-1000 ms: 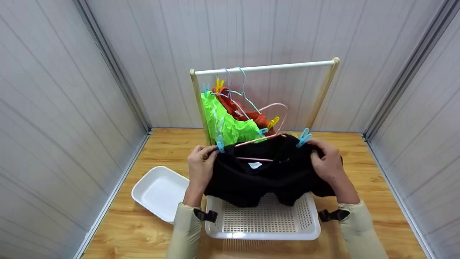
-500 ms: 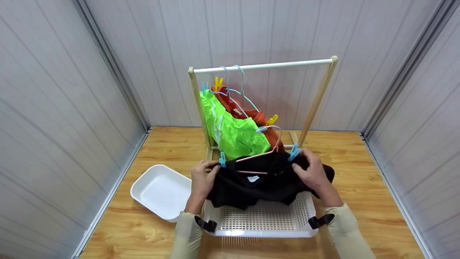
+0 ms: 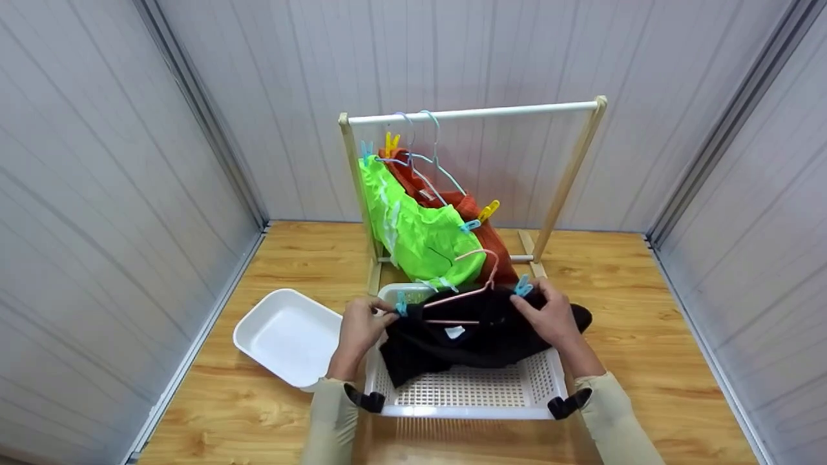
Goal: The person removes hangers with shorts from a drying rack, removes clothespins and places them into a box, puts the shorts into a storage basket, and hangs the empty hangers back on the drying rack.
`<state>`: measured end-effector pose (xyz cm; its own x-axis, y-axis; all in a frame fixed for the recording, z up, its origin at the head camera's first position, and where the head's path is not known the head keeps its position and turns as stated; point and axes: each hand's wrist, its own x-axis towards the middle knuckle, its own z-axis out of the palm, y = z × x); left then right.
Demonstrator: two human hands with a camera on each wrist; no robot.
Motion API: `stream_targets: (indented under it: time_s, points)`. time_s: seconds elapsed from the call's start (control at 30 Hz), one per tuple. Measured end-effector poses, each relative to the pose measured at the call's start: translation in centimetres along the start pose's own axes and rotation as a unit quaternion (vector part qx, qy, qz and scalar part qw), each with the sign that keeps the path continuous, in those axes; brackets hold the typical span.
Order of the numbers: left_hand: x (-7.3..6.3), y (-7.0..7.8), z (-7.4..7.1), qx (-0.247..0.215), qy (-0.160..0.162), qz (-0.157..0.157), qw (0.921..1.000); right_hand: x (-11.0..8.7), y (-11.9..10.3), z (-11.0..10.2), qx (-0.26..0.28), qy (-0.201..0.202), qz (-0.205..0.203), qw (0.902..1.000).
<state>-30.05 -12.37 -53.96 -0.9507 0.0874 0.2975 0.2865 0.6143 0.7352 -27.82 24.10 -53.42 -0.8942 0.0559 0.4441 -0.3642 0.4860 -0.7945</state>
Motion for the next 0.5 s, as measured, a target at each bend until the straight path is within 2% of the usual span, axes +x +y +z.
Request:
stream_targets:
  time_s: [0.17,0.3,0.5]
  points:
    - [-0.15,-0.35,-0.18,0.021,-0.058,-0.028,0.9977,-0.37,0.04,0.34,-0.007,0.005,-0.02,0.9998]
    - [-0.33,-0.58,-0.09,0.041,-0.104,-0.054,0.9923,-0.74,-0.04,0.49,-0.027,-0.002,-0.038,0.9989]
    - [-0.52,-0.52,-0.54,0.05,-0.12,-0.072,0.9889,-1.1,-0.21,0.78,-0.033,-0.016,-0.027,0.999]
